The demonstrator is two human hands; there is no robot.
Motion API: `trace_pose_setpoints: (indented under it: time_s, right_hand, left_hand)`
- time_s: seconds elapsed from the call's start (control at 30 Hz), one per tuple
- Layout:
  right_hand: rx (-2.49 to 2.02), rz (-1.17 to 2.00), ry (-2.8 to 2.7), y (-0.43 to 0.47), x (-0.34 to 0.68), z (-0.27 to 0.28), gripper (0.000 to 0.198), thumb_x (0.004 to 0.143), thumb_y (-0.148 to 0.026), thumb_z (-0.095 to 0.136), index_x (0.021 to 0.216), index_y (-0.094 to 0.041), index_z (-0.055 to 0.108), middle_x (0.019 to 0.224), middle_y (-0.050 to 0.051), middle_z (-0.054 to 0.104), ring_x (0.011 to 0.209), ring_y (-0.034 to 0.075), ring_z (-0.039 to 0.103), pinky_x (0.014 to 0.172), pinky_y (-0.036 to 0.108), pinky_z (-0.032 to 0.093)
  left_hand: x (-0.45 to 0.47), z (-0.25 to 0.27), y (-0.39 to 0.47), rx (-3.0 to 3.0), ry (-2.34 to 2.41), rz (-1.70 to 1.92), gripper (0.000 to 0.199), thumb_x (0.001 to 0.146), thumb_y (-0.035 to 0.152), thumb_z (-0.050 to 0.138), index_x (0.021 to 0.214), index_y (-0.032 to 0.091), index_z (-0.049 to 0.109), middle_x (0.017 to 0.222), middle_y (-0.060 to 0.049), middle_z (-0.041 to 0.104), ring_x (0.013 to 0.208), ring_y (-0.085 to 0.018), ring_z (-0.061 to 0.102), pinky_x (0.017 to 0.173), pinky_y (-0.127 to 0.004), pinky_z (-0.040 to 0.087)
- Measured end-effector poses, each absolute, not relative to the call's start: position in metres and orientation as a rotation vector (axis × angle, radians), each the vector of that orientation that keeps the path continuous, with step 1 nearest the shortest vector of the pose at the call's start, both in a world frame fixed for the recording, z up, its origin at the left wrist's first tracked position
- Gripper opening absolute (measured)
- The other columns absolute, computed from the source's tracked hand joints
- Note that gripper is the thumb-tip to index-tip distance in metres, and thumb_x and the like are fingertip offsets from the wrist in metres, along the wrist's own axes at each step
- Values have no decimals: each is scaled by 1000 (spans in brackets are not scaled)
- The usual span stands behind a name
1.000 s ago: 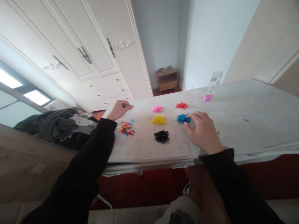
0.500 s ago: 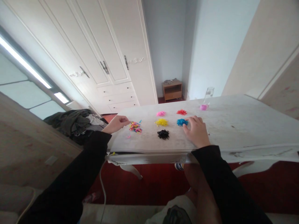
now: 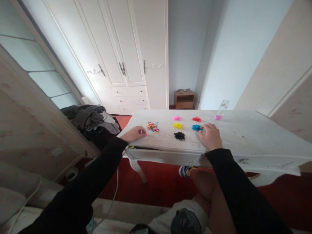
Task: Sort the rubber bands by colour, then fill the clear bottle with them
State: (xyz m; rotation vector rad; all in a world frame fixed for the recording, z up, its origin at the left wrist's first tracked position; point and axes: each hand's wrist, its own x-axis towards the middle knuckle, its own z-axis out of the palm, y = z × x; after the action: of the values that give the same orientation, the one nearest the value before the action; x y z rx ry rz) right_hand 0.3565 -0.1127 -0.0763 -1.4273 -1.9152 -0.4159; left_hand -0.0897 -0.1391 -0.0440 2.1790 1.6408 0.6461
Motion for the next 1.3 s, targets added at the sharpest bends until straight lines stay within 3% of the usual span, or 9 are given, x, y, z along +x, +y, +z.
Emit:
trace_pose_setpoints:
  time_s: [0.17,0.4,0.63,0.83,1.03,1.17,1.3]
  right_hand:
    - [-1408,-418,-1917,-111,359,-79,11,87,-22,56,93,-19,64,102,11,70,101,29,60,82,39,42]
    - [-1382,-433,-1919,-111,360,-80,9,85,-21,57,90,-19,65,99,11,70,99,29,60,82,39,43]
    - [-1363,-399,-1941,-112,361,-78,8,85,-20,57,87,-19,65,97,10,69,98,29,59,84,39,45]
    - [-1358,-376,-1949,-113,360,-77,8,86,-21,56,85,-20,64,93,10,67,97,29,58,84,40,45]
    - [-1343,-352,-1943,-113,360,-76,8,85,-20,56,84,-19,64,94,10,67,97,29,58,85,40,45]
    - [-1331,-353,-1942,-113,361,-77,9,85,-20,57,80,-20,64,91,10,66,96,29,58,84,40,45]
    - [-1313,-361,-1942,-115,361,-76,10,86,-20,57,78,-21,63,90,9,65,95,29,57,82,39,45]
  left_hand:
    - [-93,-48,-117,2175,1718,743,21,75,38,69,77,18,75,80,-7,72,72,-20,60,69,-32,46]
    - [-91,-49,-91,2129,1704,790,30,73,43,76,88,17,75,74,-3,70,63,-17,57,61,-29,43]
    - [-94,-51,-85,2110,1669,813,30,70,46,80,78,19,70,66,-2,66,60,-17,55,58,-30,39]
    - [-97,-54,-75,2099,1618,836,40,67,46,81,93,19,70,70,-1,67,61,-17,57,57,-28,40]
    - [-92,-54,-74,2119,1611,850,19,72,37,75,76,18,74,64,-2,64,61,-17,54,61,-30,40]
    - [-93,-60,-79,2111,1645,967,15,75,33,69,79,19,73,75,-2,66,68,-17,54,66,-30,42]
    - [-96,-65,-83,2088,1642,1036,16,79,34,66,83,19,71,71,0,62,68,-17,53,67,-29,40]
